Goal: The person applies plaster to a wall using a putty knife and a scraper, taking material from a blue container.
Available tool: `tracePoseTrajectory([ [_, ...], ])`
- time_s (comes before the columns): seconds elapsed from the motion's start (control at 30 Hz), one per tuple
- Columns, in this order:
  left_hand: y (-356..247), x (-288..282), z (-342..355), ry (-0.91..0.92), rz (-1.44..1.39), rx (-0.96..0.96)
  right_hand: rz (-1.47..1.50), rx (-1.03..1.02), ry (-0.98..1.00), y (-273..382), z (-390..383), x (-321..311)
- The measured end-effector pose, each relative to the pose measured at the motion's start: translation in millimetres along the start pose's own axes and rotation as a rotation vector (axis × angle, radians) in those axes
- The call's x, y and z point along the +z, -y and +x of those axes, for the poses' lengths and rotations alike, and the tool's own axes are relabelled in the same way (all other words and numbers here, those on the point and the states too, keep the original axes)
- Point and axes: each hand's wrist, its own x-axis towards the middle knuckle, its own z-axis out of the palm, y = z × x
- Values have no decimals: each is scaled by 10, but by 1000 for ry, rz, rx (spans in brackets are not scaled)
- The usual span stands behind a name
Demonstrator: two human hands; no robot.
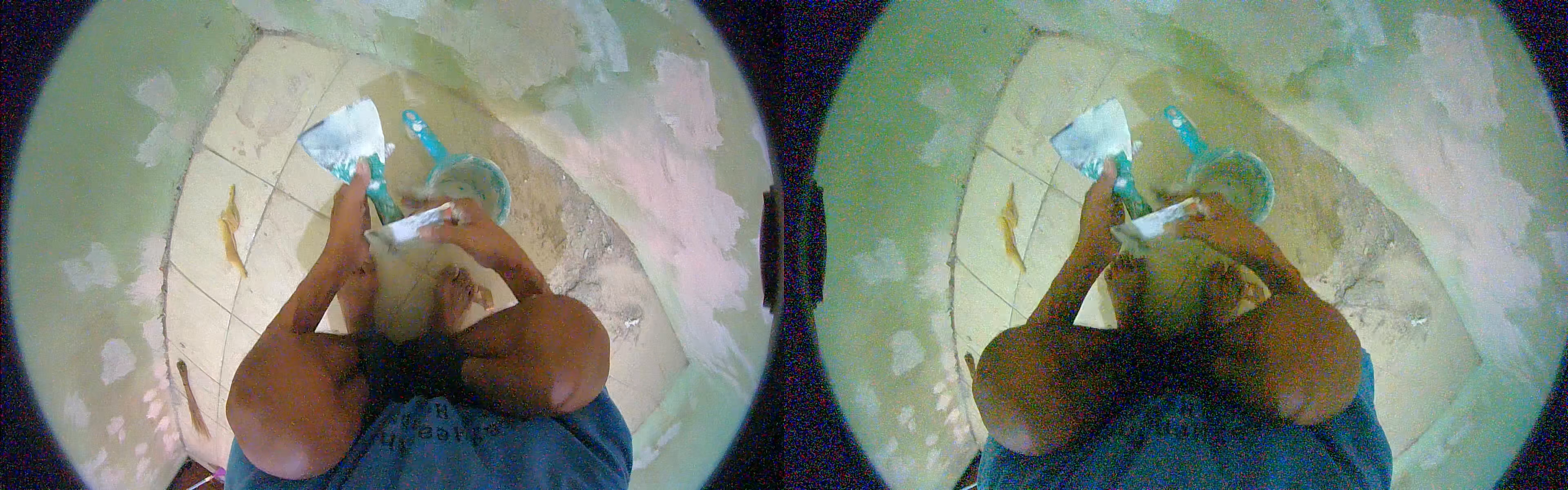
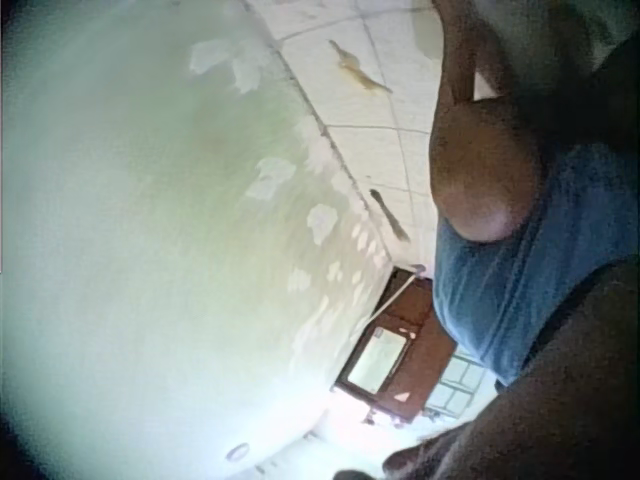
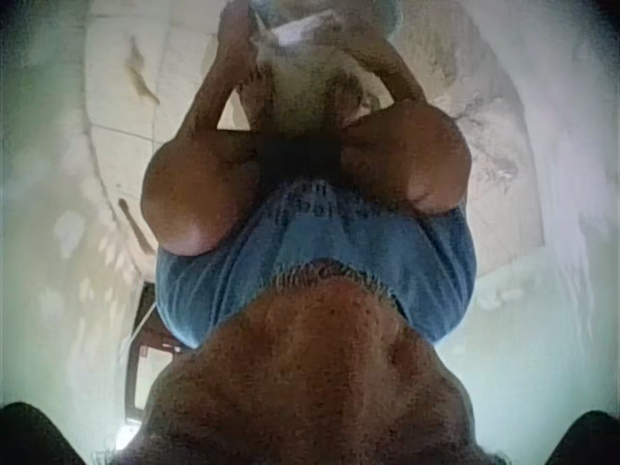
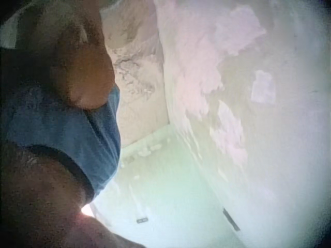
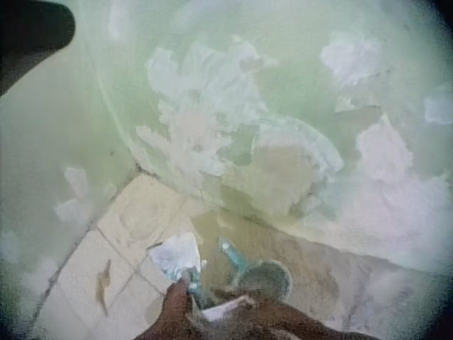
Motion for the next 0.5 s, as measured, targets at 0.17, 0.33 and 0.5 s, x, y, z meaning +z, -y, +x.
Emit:
tracePoseTrajectory([
  [0.17, -110, -219, -239, -102, 428, 5, -68, 39, 205, 31, 120, 137],
  [0.33, 399, -755, -587, -86, 918, 307, -45, 60, 48, -343, -97, -24],
  [0.5, 1610, -1041, -560, -165, 1911, 505, 256, 105, -155, -711, -74, -70],
])
